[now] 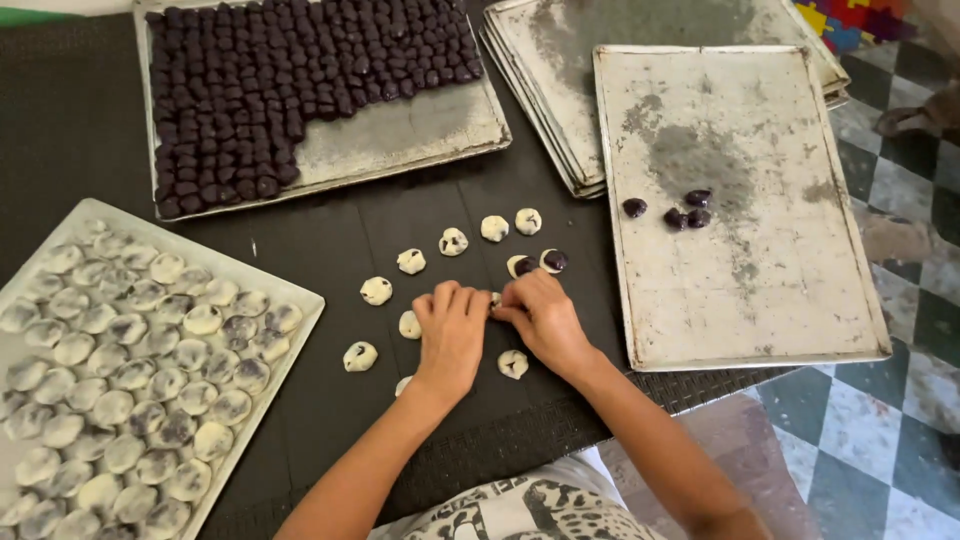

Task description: The person places dark round fillings into small white dough discs, folds them into sealed balls, and arranges them on a tray. The person then adjusts the positions of the finished sweets on the tray.

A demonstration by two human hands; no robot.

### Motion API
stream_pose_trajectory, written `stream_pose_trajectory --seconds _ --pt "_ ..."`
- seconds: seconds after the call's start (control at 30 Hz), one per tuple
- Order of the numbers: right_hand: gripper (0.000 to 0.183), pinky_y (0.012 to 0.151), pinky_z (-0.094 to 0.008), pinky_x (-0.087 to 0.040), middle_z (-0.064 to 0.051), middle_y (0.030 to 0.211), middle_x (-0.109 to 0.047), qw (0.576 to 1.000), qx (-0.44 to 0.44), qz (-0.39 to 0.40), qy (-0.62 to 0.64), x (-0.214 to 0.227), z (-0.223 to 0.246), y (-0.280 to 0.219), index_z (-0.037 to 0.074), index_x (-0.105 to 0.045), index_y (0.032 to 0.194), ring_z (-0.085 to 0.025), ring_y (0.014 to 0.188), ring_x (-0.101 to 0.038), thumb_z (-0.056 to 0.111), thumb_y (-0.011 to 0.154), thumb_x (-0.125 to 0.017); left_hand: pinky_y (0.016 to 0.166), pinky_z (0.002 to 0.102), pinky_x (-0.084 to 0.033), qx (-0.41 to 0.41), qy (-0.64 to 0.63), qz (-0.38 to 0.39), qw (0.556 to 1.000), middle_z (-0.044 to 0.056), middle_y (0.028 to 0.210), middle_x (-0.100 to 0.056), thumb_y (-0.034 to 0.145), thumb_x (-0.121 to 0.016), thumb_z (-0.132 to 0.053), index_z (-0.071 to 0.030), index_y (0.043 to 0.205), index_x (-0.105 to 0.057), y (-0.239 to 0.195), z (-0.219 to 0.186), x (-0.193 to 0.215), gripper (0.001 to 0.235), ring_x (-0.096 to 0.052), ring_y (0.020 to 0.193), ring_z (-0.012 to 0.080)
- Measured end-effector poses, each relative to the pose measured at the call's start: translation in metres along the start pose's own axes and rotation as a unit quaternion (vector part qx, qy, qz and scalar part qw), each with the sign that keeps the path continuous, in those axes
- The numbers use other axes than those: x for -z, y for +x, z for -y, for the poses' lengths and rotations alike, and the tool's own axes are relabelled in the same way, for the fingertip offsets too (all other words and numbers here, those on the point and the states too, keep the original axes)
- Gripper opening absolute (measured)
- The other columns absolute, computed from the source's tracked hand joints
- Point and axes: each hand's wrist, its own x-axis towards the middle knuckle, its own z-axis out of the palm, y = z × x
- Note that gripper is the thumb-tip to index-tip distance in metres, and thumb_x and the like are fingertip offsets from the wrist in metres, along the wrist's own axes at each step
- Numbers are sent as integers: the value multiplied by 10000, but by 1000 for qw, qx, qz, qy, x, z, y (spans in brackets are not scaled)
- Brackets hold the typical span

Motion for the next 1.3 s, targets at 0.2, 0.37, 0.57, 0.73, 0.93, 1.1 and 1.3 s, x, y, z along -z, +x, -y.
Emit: stream_pose_trajectory --seconds 0.2,0.37,0.57,0.73,0.93,1.1,1.3 --pt "31 745 -318 -472 -5 858 -671 998 54 2 -26 12 2 11 155 -740 833 -235 776 -562 176 825 -762 770 438 -334 -65 29 -40 997 3 785 -451 971 -501 -137 -99 886 -569 2 -5 -1 116 -493 878 234" --pt "170 758 -380 -433 -10 1024 -634 986 64 37 -148 2 5 53 179 -637 1061 -266 936 -545 162 892 -625 836 405 -286 71 -44 78 993 -62 954 -555 976 -471 -205 -233 1090 -592 20 26 41 169 -499 974 154" --pt "219 810 -421 -365 -88 1174 -559 917 150 2 -369 -40 4 63 138 -564 1150 -298 1016 -494 143 949 -476 816 408 -304 108 42 115 987 -92 969 -570 967 -477 -350 -297 1117 -556 9 48 38 178 -504 976 145" --pt "122 775 -373 -362 -34 920 -562 953 148 84 -251 -39 0 57 131 -596 923 -251 917 -489 203 952 -501 802 399 -317 101 -7 128 987 -76 888 -583 969 -481 -425 -277 1035 -596 -1 41 34 199 -527 940 150" --pt "117 720 -342 -393 23 816 -550 979 7 191 -66 -53 -15 39 158 -607 822 -214 871 -514 251 871 -659 827 396 -320 110 -52 152 981 -38 900 -588 962 -518 -325 -221 1120 -585 -4 37 40 202 -525 947 170" --pt "127 697 -321 -378 73 1019 -666 983 66 171 -29 -13 31 39 208 -690 929 -199 885 -532 311 930 -615 789 412 -300 110 -1 197 974 -22 1024 -509 874 -600 -309 -173 1146 -584 2 41 44 304 -430 991 208" --pt "228 743 -348 -411 -7 878 -659 989 102 97 -33 -35 15 25 132 -674 978 -233 841 -560 316 845 -693 838 422 -294 58 20 194 979 6 863 -539 915 -521 -308 -161 1054 -463 -18 48 26 211 -486 971 191"
